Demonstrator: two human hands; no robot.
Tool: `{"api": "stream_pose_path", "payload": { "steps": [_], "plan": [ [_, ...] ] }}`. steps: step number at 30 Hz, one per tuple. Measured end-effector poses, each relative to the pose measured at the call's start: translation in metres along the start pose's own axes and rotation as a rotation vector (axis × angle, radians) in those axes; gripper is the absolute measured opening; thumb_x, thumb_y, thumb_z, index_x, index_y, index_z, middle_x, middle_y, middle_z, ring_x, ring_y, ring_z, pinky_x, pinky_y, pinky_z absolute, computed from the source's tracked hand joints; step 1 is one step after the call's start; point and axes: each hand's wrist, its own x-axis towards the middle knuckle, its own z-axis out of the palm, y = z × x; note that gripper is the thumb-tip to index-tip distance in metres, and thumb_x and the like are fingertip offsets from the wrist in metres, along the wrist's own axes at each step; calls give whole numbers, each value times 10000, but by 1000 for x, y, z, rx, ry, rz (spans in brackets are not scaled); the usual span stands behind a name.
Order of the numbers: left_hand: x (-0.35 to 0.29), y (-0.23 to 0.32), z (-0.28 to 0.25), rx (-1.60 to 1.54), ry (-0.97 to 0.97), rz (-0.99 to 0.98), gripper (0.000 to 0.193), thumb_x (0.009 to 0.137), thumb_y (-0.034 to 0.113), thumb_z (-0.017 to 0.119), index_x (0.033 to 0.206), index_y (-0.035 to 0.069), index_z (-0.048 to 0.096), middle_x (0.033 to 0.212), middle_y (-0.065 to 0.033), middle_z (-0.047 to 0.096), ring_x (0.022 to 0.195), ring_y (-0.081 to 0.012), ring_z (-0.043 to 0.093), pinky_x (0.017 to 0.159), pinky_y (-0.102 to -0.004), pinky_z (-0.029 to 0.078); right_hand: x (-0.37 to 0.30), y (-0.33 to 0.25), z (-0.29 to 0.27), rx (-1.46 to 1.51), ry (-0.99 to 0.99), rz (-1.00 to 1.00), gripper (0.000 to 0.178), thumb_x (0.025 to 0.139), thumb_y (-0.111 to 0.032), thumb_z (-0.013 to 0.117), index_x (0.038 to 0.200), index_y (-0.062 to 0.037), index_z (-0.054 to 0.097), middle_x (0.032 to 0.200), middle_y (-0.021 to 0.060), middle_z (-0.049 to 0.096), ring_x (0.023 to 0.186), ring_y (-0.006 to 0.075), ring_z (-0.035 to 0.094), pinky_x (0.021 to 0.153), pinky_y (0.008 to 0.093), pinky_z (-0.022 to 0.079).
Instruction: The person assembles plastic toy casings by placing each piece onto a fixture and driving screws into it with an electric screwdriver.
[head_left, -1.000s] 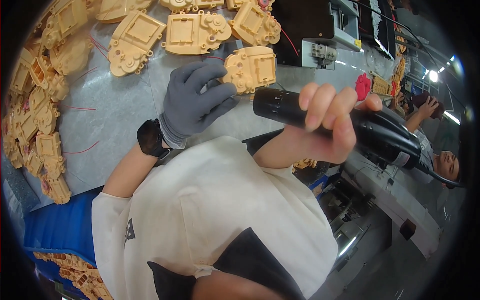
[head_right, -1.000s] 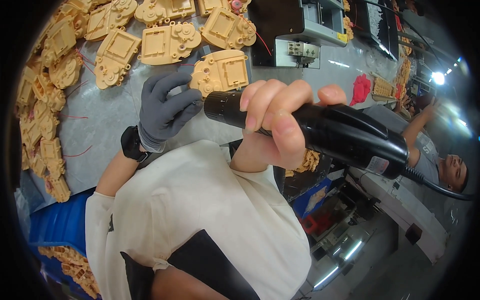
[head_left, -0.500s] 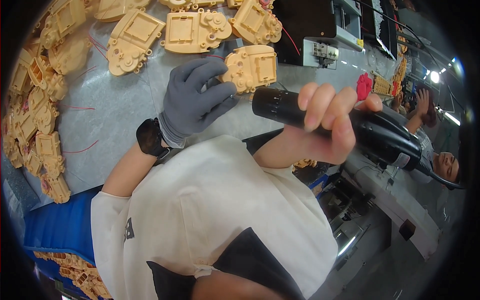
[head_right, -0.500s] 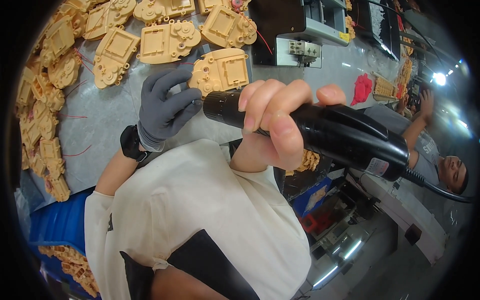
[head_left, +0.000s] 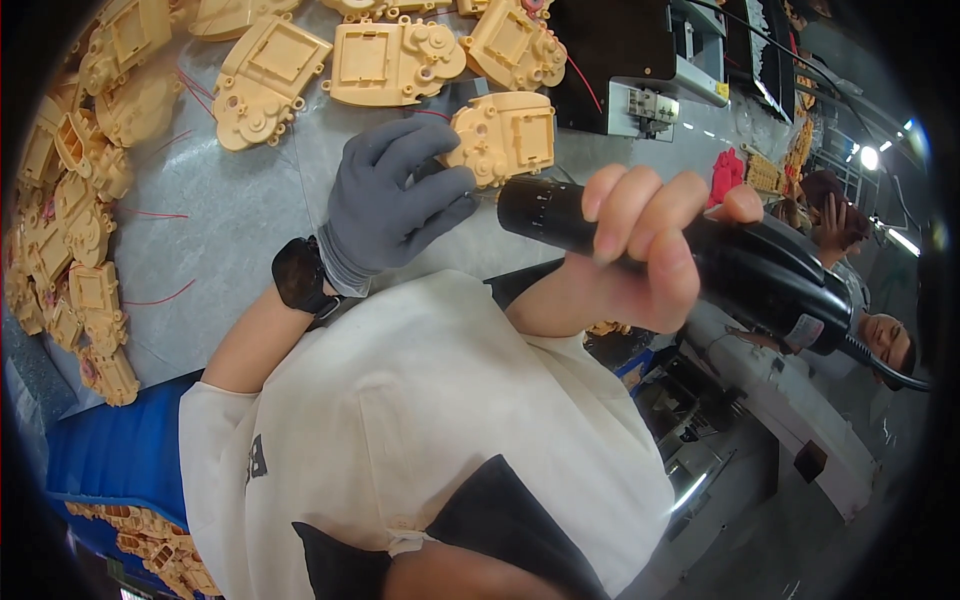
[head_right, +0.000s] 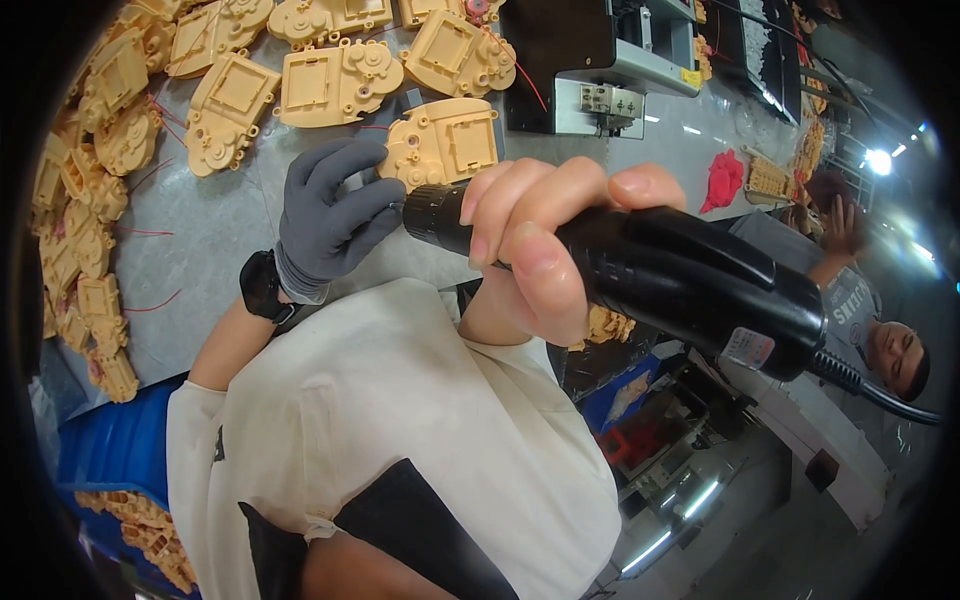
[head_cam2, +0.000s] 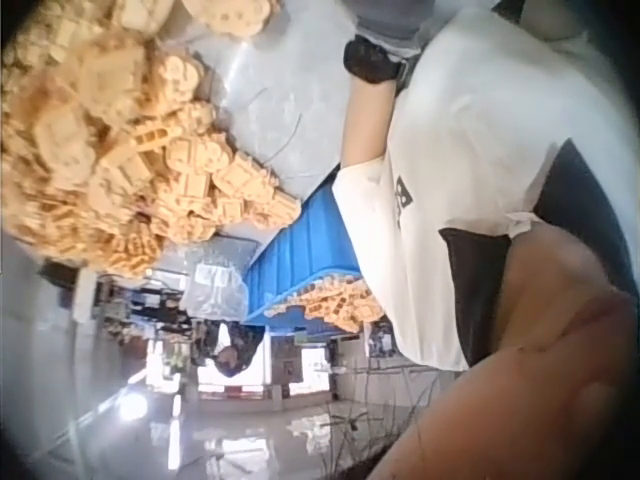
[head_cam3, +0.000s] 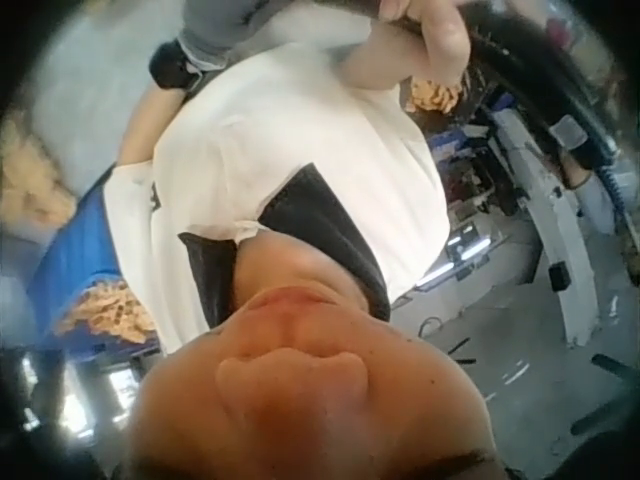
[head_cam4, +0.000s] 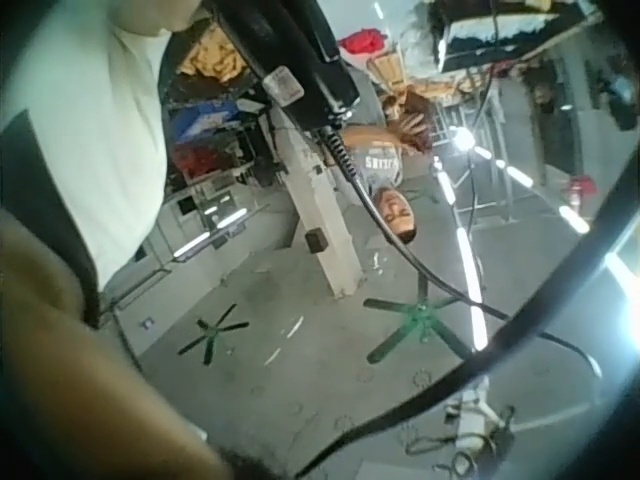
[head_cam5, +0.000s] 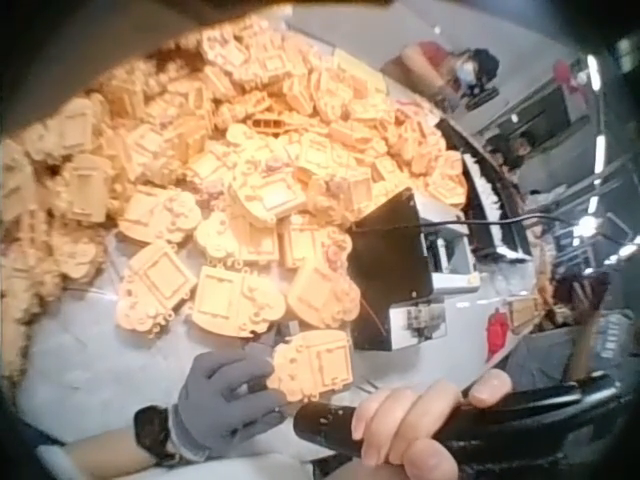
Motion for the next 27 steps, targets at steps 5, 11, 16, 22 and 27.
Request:
{"api": "stream_pose_path", "payload": {
  "steps": [5,11,16,22,27],
  "plan": [
    [1,-1,0,-4,4,20,202,715,257,695,873,161,614,1067,-48,526,1058,-241,468,835,-360,393,3,0,-3,13,-52,18,560,751,43,486,1267,-85,309,695,99,503,541,213,505,569,381,446],
    [-1,-3,3,21,-5,35,318,697,290,714,969,166,606,1114,-56,510,1082,-244,451,852,-364,388,4,1,-5,15,-26,10,557,751,40,469,1270,-75,303,686,101,497,530,218,500,575,387,450],
    [2,1,6,-76,51,-126,666,634,378,759,1201,143,500,1196,-75,475,1102,-256,428,899,-377,377,28,2,0,-54,76,-129,555,727,52,453,1253,-27,296,676,97,490,523,214,506,583,397,460],
    [2,-5,12,-39,-45,-109,584,651,334,745,1153,169,497,1180,-71,473,1038,-264,475,866,-376,383,40,28,-1,-397,126,-120,485,716,63,518,1154,13,316,649,96,543,507,162,525,587,264,463],
    [3,-6,11,-62,-49,-146,520,655,292,736,1107,178,505,1151,-72,482,995,-262,498,841,-370,387,41,31,9,-437,149,-70,481,712,38,581,1127,-7,341,623,72,549,515,137,534,573,251,460]
  ]
}}
